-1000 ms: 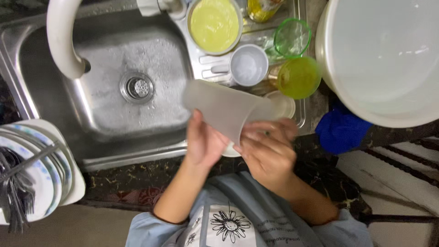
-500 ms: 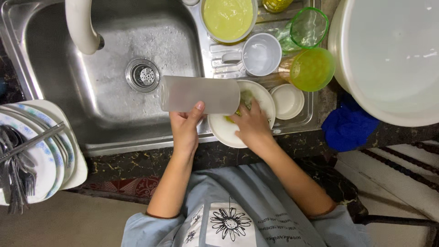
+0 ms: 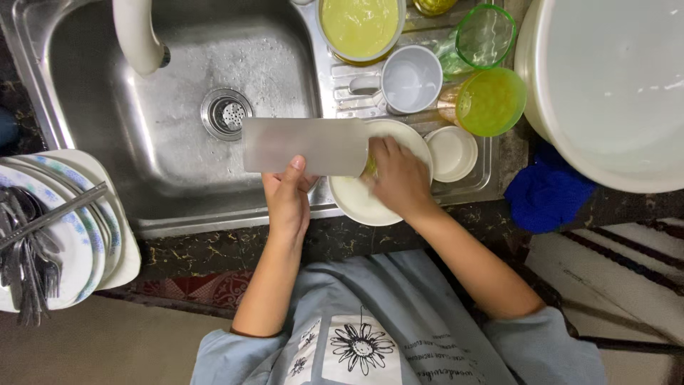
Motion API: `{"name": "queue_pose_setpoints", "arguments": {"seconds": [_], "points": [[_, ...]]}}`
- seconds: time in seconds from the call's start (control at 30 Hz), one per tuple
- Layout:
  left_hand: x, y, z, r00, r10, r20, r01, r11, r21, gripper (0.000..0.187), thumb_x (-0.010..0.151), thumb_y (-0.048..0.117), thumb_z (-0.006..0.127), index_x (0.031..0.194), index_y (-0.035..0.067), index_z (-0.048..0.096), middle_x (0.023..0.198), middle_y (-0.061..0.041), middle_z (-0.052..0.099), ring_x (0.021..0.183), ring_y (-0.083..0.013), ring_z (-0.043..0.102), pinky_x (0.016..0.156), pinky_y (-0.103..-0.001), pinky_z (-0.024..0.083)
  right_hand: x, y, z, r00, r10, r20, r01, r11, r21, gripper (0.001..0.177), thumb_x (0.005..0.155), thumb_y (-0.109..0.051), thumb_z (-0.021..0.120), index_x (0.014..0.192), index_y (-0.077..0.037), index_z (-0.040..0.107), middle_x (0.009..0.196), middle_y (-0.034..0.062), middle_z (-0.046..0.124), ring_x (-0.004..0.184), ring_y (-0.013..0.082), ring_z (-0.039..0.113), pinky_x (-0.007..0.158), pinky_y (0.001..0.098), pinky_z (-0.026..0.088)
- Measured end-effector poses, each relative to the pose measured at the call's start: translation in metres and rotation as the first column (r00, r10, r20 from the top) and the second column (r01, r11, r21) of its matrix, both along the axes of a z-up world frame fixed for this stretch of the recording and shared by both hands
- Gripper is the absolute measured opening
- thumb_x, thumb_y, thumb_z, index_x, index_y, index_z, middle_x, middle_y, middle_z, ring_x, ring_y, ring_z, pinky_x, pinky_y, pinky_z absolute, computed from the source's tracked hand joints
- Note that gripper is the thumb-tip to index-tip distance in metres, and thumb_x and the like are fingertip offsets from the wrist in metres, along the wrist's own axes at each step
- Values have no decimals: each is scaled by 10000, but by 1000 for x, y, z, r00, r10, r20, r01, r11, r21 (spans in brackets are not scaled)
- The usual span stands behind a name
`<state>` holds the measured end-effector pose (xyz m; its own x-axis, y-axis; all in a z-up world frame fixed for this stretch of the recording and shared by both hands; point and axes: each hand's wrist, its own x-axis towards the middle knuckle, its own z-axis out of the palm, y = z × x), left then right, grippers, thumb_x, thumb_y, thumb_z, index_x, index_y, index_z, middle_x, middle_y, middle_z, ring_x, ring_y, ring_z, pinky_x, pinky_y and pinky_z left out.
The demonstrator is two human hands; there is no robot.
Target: The person washes dishes by hand at a kitchen sink. They scrub plates, spoons, and forks in soapy water, stack the cleaned items on a plate, rinse the sink, then apply dish soap and scrub cups and glasses one at a time, placing cleaned cups on the drying rack.
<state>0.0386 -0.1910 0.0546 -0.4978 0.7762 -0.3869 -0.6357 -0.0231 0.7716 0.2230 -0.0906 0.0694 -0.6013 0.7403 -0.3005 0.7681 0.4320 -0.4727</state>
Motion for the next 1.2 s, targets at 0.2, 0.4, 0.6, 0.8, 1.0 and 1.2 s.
{"name": "queue_pose_setpoints", "arguments": {"seconds": [0.2, 0.4, 0.6, 0.8, 1.0, 1.2], "points": [[-2, 11, 2, 992, 112, 57, -115, 992, 58, 621, 928, 259, 716, 1424, 80, 388, 1339, -125, 561, 1229, -259, 611, 1022, -462, 560, 6, -12, 11, 991, 65, -118, -52, 993, 107, 819, 627, -281, 838, 1307, -1, 477, 1395, 297, 472, 1179, 496, 541, 850, 535, 522], [12, 31, -16, 981, 155, 114, -168, 979, 118, 725, 939, 321, 701, 1502, 49, 335, 1395, -143, 502, 1345, -280, 517, 1170, -466, 440, 20, -24, 0, 781, -175, -600, 177, 983, -57, 436, 894, -209, 738, 1241, 13, 595, 1216, 194, 639, 1178, 332, 668, 1010, 437, 545], [62, 55, -16, 947, -105, 305, 45, 979, 197, 729, 910, 390, 741, 1424, -29, 440, 1299, -204, 604, 1207, -298, 621, 1066, -438, 515, -2, -30, -17, 483, -720, -498, 455, 692, -560, 335, 976, -170, 732, 1129, 123, 681, 1053, 253, 656, 908, 346, 608, 842, 434, 467], [67, 63, -10, 853, -279, 441, 110, 923, 369, 686, 1001, 384, 683, 1444, -95, 471, 1242, -249, 637, 1125, -326, 659, 1000, -437, 557, 16, -13, -7, 78, -968, -240, -480, 174, -860, 627, 823, -116, 659, 1424, 1, 528, 1357, 150, 617, 1254, 274, 590, 1090, 395, 449], [86, 64, 3, 998, -53, 31, 52, 998, 48, 791, 929, 382, 686, 1550, 54, 322, 1366, -148, 541, 1251, -243, 552, 1076, -371, 463, 13, -5, -1, 591, -406, -697, 25, 873, -487, 555, 936, -76, 581, 1476, -24, 467, 1443, 187, 557, 1359, 331, 535, 1138, 430, 415], [99, 63, 12, 998, 48, 37, -51, 996, 80, 808, 946, 323, 691, 1578, 91, 244, 1398, -95, 474, 1262, -218, 494, 1093, -383, 422, -5, -8, 2, 845, -41, -534, 133, 982, 135, 377, 960, -114, 639, 1325, -28, 605, 1350, 186, 632, 1314, 383, 579, 1122, 461, 456]]}}
